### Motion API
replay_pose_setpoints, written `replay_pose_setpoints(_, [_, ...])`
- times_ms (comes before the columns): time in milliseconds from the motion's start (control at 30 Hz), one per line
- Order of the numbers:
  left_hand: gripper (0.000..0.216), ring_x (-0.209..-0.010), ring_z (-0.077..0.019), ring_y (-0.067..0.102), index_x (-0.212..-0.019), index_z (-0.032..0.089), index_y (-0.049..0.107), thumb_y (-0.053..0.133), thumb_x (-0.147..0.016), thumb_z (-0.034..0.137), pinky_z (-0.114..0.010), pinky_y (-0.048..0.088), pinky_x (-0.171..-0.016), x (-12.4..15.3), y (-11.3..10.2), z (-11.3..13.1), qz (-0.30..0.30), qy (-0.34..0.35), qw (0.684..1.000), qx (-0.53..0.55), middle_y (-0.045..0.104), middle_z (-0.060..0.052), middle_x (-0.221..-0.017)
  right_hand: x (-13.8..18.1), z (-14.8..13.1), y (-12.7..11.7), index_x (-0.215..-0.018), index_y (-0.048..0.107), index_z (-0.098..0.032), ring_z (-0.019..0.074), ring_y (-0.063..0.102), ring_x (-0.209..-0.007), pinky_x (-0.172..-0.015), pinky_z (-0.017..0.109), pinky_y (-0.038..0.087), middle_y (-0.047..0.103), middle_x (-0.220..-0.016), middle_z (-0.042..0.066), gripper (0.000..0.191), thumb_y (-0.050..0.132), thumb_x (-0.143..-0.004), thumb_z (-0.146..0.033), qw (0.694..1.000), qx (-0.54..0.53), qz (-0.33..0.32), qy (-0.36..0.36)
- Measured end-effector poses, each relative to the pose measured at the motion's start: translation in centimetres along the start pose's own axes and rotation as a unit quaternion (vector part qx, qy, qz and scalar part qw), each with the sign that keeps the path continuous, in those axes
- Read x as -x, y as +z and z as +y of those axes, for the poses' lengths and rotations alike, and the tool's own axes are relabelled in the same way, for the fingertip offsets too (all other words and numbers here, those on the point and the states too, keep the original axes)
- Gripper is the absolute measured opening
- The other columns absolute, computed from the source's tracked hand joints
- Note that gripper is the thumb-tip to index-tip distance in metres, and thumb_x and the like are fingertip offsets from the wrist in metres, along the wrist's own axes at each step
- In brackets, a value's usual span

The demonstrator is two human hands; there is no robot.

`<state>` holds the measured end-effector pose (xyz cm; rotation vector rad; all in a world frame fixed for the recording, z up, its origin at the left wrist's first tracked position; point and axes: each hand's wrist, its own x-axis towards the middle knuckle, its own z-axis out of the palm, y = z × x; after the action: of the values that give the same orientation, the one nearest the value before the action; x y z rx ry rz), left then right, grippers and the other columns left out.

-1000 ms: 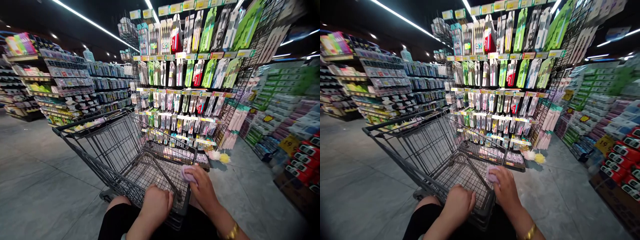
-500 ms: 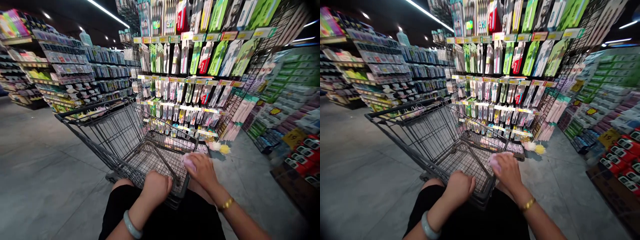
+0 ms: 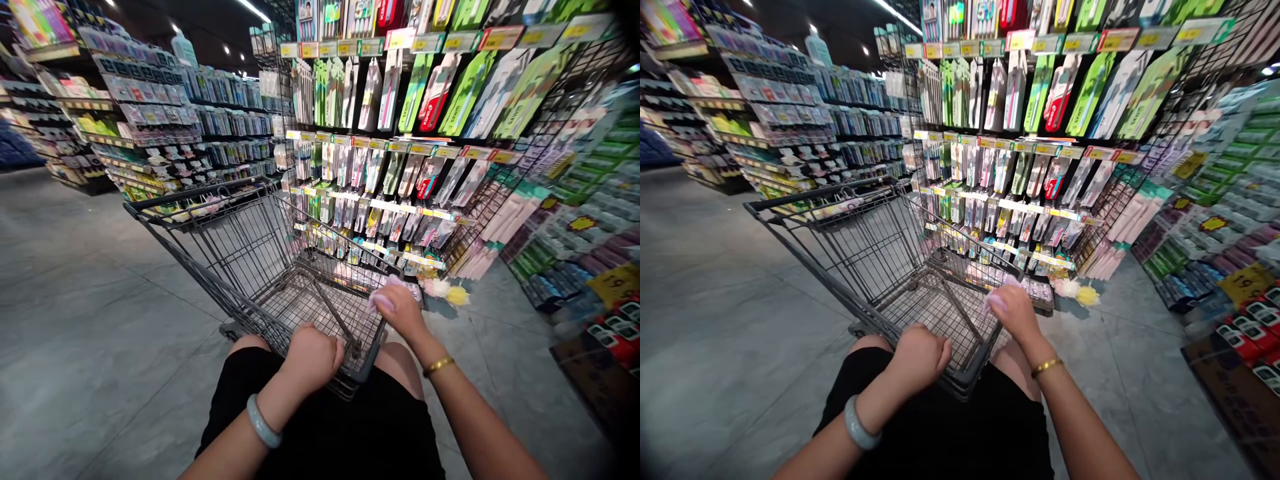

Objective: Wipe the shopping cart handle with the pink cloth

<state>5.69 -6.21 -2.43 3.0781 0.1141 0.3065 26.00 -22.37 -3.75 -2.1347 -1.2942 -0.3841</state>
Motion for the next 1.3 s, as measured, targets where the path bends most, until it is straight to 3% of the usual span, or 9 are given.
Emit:
replay_pose_setpoints(100, [0.050, -0.057, -0.0209, 0.061, -0.070, 0.017, 0.071, 0.031, -0.097, 0.030, -0.041, 0.039, -0.073, -0.3, 0.1, 0.3, 0.003, 0.006, 1.000, 0.000, 0.068, -0.009, -0.061, -0.8, 0.1, 0.6, -0.086, 0.069, -0.019, 0.0234, 0.060, -0.092, -0.090, 0.041, 0.045, 0.070, -0.090, 0.008, 0.023, 0.051, -0.091, -0.032, 0.998, 0.011, 0.042, 0.050])
replay_pose_setpoints(200, [0.047, -0.057, -0.0209, 0.061, -0.069, 0.017, 0.070, 0.034, -0.096, 0.030, -0.041, 0.039, -0.073, -0.2, 0.2, 0.3, 0.017, 0.005, 1.000, 0.000, 0.068, -0.008, -0.061, 1.6, -3.2, 1.0, -0.082, 0.069, -0.022, 0.0208, 0.061, -0.088, -0.093, 0.040, 0.044, 0.069, -0.085, 0.005, 0.022, 0.051, -0.092, -0.031, 0.999, -0.034, 0.003, -0.030])
replay_pose_setpoints(300, [0.044, -0.056, -0.0203, 0.060, -0.067, 0.018, 0.069, 0.037, -0.095, 0.030, -0.040, 0.039, -0.072, 0.0, 0.4, 0.1, 0.036, 0.007, 0.999, 0.002, 0.068, -0.008, -0.060, 3.7, -4.5, 1.1, -0.097, 0.068, -0.024, 0.0212, 0.062, -0.097, -0.101, 0.043, 0.041, 0.070, -0.096, 0.004, 0.015, 0.057, -0.090, -0.031, 0.993, -0.050, -0.031, -0.104])
replay_pose_setpoints(500, [0.041, -0.051, -0.0185, 0.058, -0.062, 0.017, 0.067, 0.042, -0.092, 0.028, -0.038, 0.039, -0.068, -0.4, 0.7, 0.2, 0.058, 0.016, 0.998, -0.004, 0.065, -0.007, -0.054, -1.7, 4.3, 1.0, -0.097, 0.070, -0.020, 0.0254, 0.062, -0.096, -0.092, 0.044, 0.046, 0.072, -0.099, 0.009, 0.025, 0.052, -0.093, -0.038, 0.999, 0.036, 0.027, -0.026])
replay_pose_setpoints(600, [0.040, -0.050, -0.0190, 0.058, -0.061, 0.016, 0.067, 0.044, -0.091, 0.028, -0.039, 0.040, -0.067, -0.9, 0.6, 0.5, 0.059, 0.015, 0.998, -0.004, 0.065, -0.007, -0.053, -3.8, 5.7, 1.3, -0.094, 0.071, -0.017, 0.0268, 0.063, -0.092, -0.087, 0.044, 0.049, 0.072, -0.095, 0.011, 0.031, 0.053, -0.092, -0.042, 0.995, 0.046, 0.078, 0.028])
replay_pose_setpoints(833, [0.038, -0.051, -0.0202, 0.060, -0.064, 0.016, 0.068, 0.044, -0.090, 0.030, -0.041, 0.042, -0.069, -0.4, 0.5, 0.3, 0.056, 0.003, 0.998, 0.000, 0.067, -0.008, -0.055, 4.2, -3.9, 2.0, -0.107, 0.069, -0.025, 0.0230, 0.064, -0.103, -0.098, 0.044, 0.047, 0.072, -0.103, 0.005, 0.020, 0.060, -0.090, -0.031, 0.994, -0.075, -0.010, -0.082])
replay_pose_setpoints(933, [0.040, -0.051, -0.0202, 0.060, -0.064, 0.017, 0.068, 0.042, -0.091, 0.030, -0.040, 0.041, -0.067, -0.1, 0.6, -0.1, 0.050, 0.006, 0.999, 0.002, 0.067, -0.007, -0.056, 4.6, -4.0, 2.3, -0.109, 0.068, -0.025, 0.0229, 0.064, -0.102, -0.098, 0.045, 0.047, 0.072, -0.104, 0.005, 0.022, 0.061, -0.089, -0.032, 0.993, -0.091, 0.009, -0.070])
replay_pose_setpoints(1100, [0.042, -0.052, -0.0198, 0.060, -0.063, 0.016, 0.068, 0.042, -0.092, 0.030, -0.039, 0.040, -0.067, -0.6, 0.7, 0.1, 0.046, 0.015, 0.999, 0.000, 0.067, -0.008, -0.056, 1.1, -1.4, 2.4, -0.098, 0.071, -0.021, 0.0243, 0.065, -0.096, -0.090, 0.044, 0.052, 0.072, -0.098, 0.008, 0.025, 0.057, -0.091, -0.040, 0.991, -0.078, 0.097, 0.056])
replay_pose_setpoints(1300, [0.040, -0.050, -0.0193, 0.058, -0.062, 0.017, 0.067, 0.043, -0.092, 0.029, -0.040, 0.039, -0.067, -0.3, 0.5, 0.2, 0.057, 0.013, 0.998, 0.011, 0.066, -0.007, -0.055, 5.3, -7.3, 1.1, -0.102, 0.069, -0.024, 0.0218, 0.066, -0.095, -0.091, 0.041, 0.051, 0.072, -0.097, 0.005, 0.017, 0.061, -0.089, -0.031, 0.990, -0.133, 0.034, -0.022])
